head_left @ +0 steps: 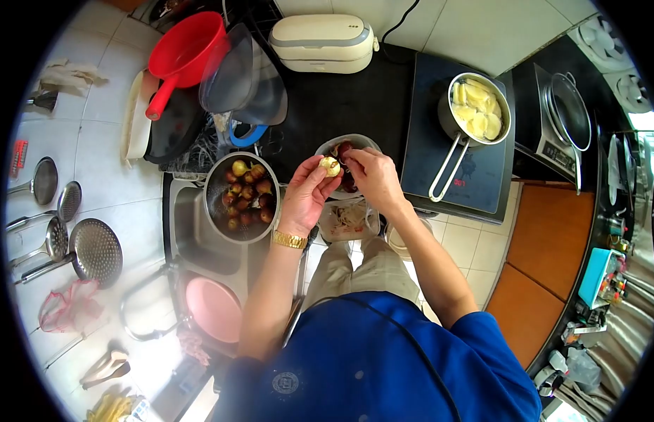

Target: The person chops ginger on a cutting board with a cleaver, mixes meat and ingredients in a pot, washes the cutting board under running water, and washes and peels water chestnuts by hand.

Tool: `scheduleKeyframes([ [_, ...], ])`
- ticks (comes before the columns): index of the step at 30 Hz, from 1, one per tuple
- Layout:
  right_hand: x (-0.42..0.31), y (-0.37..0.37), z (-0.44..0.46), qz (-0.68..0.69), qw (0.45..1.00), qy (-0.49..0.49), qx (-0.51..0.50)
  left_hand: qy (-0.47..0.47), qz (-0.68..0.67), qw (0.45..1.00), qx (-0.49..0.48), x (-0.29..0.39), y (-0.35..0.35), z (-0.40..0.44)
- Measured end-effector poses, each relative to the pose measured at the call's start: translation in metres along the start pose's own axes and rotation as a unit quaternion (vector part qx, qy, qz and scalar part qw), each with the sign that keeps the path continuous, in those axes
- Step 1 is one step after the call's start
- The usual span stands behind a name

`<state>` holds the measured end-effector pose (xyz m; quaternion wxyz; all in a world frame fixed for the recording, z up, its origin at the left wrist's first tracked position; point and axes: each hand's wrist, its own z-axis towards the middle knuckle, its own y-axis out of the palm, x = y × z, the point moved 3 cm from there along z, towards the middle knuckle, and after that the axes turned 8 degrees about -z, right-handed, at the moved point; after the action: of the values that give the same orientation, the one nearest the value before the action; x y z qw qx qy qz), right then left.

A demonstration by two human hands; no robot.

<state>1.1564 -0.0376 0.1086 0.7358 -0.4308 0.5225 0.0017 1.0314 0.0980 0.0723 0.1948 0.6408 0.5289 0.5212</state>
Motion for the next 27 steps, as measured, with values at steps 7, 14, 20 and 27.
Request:
scheduleKeyframes([
  [7,-0.025,-0.014,0.0,0.048,0.998,-0.029,0.003,0.037,0.047,0.998,0.032,-0.003,0.004,0.002],
  [14,-0.013,-0.005,-0.001,0.062,0.998,-0.022,0.004,0.024,0.062,0.997,0.039,-0.004,0.001,-0.003],
  [20,-0.007,-0.001,-0.007,0.137,0.989,0.054,-0.017,0.016,0.067,0.997,0.024,-0.006,-0.007,-0.008],
  [27,0.018,0.009,-0.009,0.317,0.914,0.234,-0.095,-0.023,-0.027,0.999,-0.016,-0.003,-0.005,-0.009],
])
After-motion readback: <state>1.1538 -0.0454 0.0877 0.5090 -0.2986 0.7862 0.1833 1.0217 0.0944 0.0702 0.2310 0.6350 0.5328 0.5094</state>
